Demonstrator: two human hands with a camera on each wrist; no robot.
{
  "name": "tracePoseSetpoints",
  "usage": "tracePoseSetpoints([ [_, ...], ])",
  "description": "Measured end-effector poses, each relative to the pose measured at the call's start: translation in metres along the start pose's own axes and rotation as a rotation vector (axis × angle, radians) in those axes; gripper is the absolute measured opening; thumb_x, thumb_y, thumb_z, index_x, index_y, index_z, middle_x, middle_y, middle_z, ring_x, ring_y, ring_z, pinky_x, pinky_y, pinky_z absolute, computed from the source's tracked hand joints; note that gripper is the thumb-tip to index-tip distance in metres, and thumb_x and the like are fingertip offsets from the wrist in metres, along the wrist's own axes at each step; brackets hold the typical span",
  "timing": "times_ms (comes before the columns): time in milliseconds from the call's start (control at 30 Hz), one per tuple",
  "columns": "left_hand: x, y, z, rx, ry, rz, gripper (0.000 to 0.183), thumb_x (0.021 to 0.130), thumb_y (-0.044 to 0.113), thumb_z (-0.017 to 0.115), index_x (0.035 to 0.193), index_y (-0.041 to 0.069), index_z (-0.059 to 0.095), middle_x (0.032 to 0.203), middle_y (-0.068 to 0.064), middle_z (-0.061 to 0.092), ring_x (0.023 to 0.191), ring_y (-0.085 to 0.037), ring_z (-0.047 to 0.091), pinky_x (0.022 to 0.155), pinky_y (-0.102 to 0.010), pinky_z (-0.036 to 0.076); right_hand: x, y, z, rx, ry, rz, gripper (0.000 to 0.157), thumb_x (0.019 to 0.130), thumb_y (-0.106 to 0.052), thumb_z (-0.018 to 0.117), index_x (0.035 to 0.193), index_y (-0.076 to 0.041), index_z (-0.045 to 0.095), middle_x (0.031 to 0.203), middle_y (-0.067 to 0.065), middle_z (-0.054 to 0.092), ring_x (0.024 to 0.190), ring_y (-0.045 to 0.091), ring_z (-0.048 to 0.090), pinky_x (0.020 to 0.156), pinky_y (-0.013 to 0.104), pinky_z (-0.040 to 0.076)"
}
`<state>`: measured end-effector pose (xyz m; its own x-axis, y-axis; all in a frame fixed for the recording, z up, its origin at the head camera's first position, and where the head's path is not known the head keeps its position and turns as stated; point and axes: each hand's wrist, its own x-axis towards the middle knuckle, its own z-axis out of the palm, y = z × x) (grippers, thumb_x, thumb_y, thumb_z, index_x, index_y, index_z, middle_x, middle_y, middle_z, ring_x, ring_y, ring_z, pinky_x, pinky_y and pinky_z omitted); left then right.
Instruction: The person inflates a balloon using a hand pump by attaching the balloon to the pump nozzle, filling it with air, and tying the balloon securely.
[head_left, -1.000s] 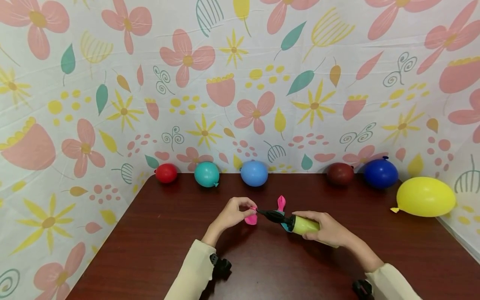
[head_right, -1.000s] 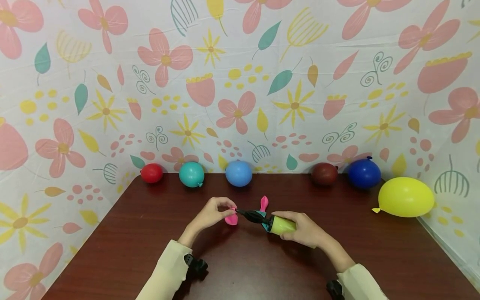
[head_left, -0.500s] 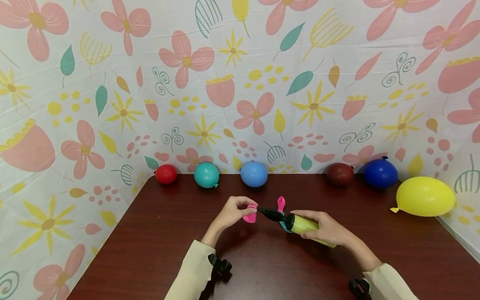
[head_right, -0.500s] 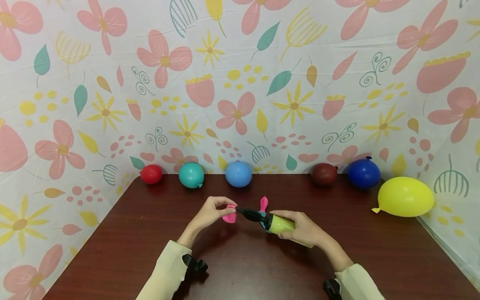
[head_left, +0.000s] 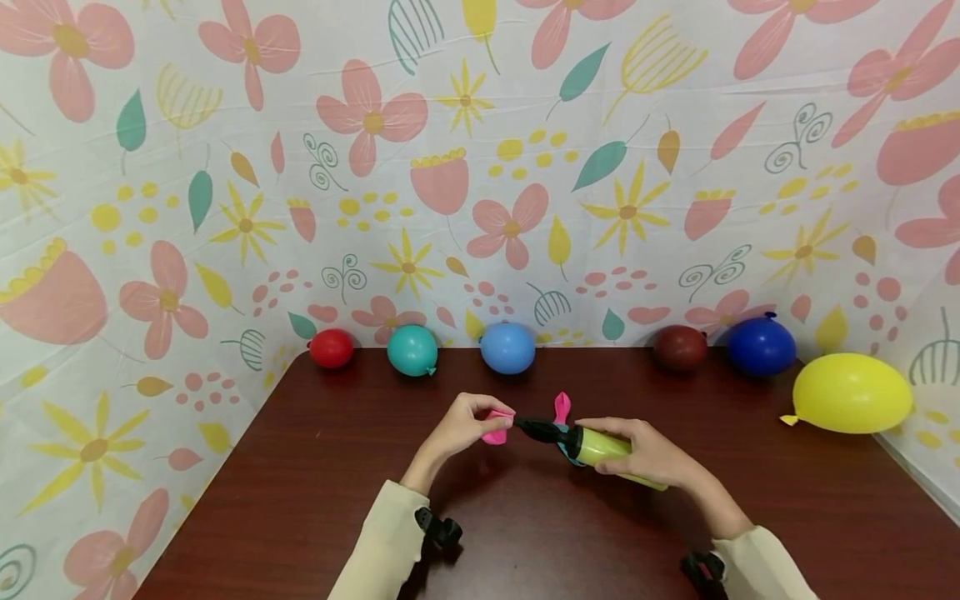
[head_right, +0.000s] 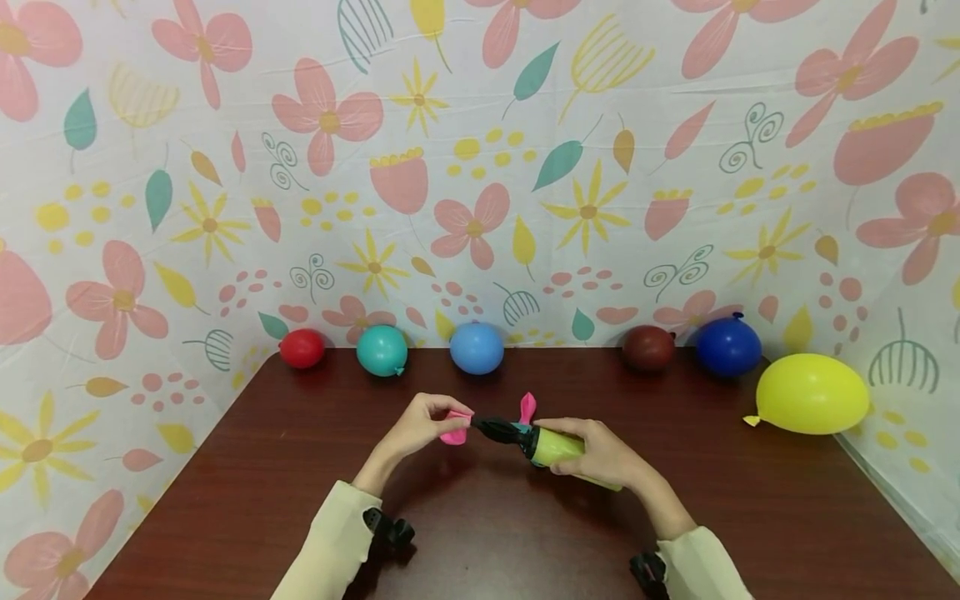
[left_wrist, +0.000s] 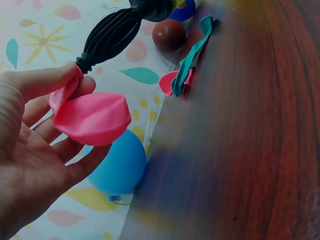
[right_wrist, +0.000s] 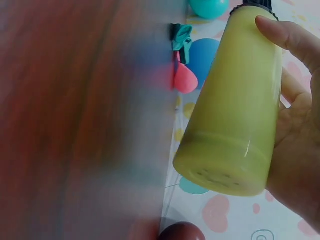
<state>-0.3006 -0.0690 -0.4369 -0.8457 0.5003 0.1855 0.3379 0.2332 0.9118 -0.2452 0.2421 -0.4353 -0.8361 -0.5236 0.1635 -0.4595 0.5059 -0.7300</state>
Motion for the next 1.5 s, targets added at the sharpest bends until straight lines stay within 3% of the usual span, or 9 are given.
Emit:
tracePoseSetpoints([
  [133,0.0,0.0,-0.001,-0.006,0.007,-0.019,0.019,0.087,0.007,0.071,0.103,-0.001,0.074,0.095,-0.022,0.072,0.074,-0.005,0.062,0.066,-0.018,0.051,0.005,0.0,0.001,-0.005,0.003,0.001,0.055,0.084,-0.025,0.076,0.133,-0.004,0.058,0.113,0.01,0.067,0.089,0.005,0.054,0.076,0.021,0.046],
  [500,0.0,-0.004,0.004,-0.013,-0.002,-0.053,0.019,0.086,0.008,0.072,0.104,-0.001,0.075,0.093,-0.021,0.074,0.074,-0.007,0.068,0.068,-0.019,0.055,0.007,0.002,-0.001,0.005,0.009,0.018,0.055,0.081,-0.021,0.078,0.13,-0.006,0.06,0.115,0.01,0.068,0.089,0.005,0.055,0.076,0.021,0.047],
  [800,-0.001,-0.002,0.005,-0.021,-0.01,-0.074,0.019,0.087,0.004,0.071,0.105,-0.001,0.074,0.092,-0.021,0.072,0.07,-0.005,0.064,0.067,-0.019,0.056,0.008,0.0,0.003,-0.009,0.036,0.042,0.055,0.079,-0.022,0.08,0.129,-0.009,0.062,0.115,0.008,0.068,0.089,0.005,0.055,0.076,0.02,0.046],
  [900,-0.001,0.001,0.005,-0.028,-0.016,-0.08,0.02,0.088,0.003,0.069,0.107,-0.002,0.073,0.096,-0.021,0.071,0.073,-0.009,0.065,0.07,-0.022,0.058,0.007,0.001,0.003,-0.001,0.031,0.036,0.056,0.081,-0.022,0.079,0.131,-0.007,0.06,0.113,0.009,0.068,0.088,0.005,0.054,0.075,0.02,0.046],
  [1000,0.0,0.003,0.004,-0.009,0.0,-0.071,0.021,0.089,0.006,0.069,0.109,0.0,0.073,0.099,-0.019,0.072,0.079,-0.021,0.068,0.072,-0.023,0.058,0.006,0.003,0.003,0.012,0.029,0.03,0.055,0.083,-0.023,0.077,0.132,-0.006,0.059,0.112,0.01,0.067,0.087,0.006,0.054,0.075,0.021,0.046],
  [1167,0.001,0.004,0.004,0.079,0.099,0.025,0.023,0.088,0.012,0.072,0.11,0.005,0.073,0.103,-0.014,0.072,0.09,-0.026,0.065,0.073,-0.02,0.054,0.007,0.003,0.004,0.027,0.042,0.045,0.056,0.084,-0.026,0.076,0.134,-0.007,0.058,0.112,0.01,0.067,0.088,0.006,0.054,0.075,0.022,0.046],
  [1267,0.001,0.004,0.007,0.151,0.217,0.091,0.028,0.084,0.014,0.076,0.111,0.007,0.071,0.11,-0.012,0.068,0.098,-0.023,0.061,0.081,-0.023,0.052,0.007,0.003,0.004,0.035,0.05,0.053,0.056,0.085,-0.025,0.076,0.134,-0.007,0.057,0.113,0.01,0.068,0.088,0.006,0.054,0.075,0.022,0.046],
  [1367,0.002,0.004,0.011,0.208,0.361,0.114,0.035,0.08,0.018,0.081,0.109,0.006,0.065,0.109,-0.012,0.061,0.102,-0.025,0.055,0.088,-0.035,0.05,0.007,0.003,0.005,0.043,0.063,0.049,0.056,0.085,-0.024,0.075,0.134,-0.005,0.057,0.113,0.012,0.068,0.088,0.006,0.055,0.074,0.022,0.047],
  [1500,0.002,0.006,0.016,0.253,0.5,0.113,0.037,0.075,0.022,0.085,0.091,0.005,0.056,0.092,-0.01,0.054,0.092,-0.024,0.051,0.079,-0.035,0.047,0.008,0.002,0.006,0.042,0.076,0.046,0.056,0.085,-0.023,0.075,0.135,-0.005,0.057,0.112,0.013,0.068,0.086,0.006,0.055,0.072,0.022,0.048],
])
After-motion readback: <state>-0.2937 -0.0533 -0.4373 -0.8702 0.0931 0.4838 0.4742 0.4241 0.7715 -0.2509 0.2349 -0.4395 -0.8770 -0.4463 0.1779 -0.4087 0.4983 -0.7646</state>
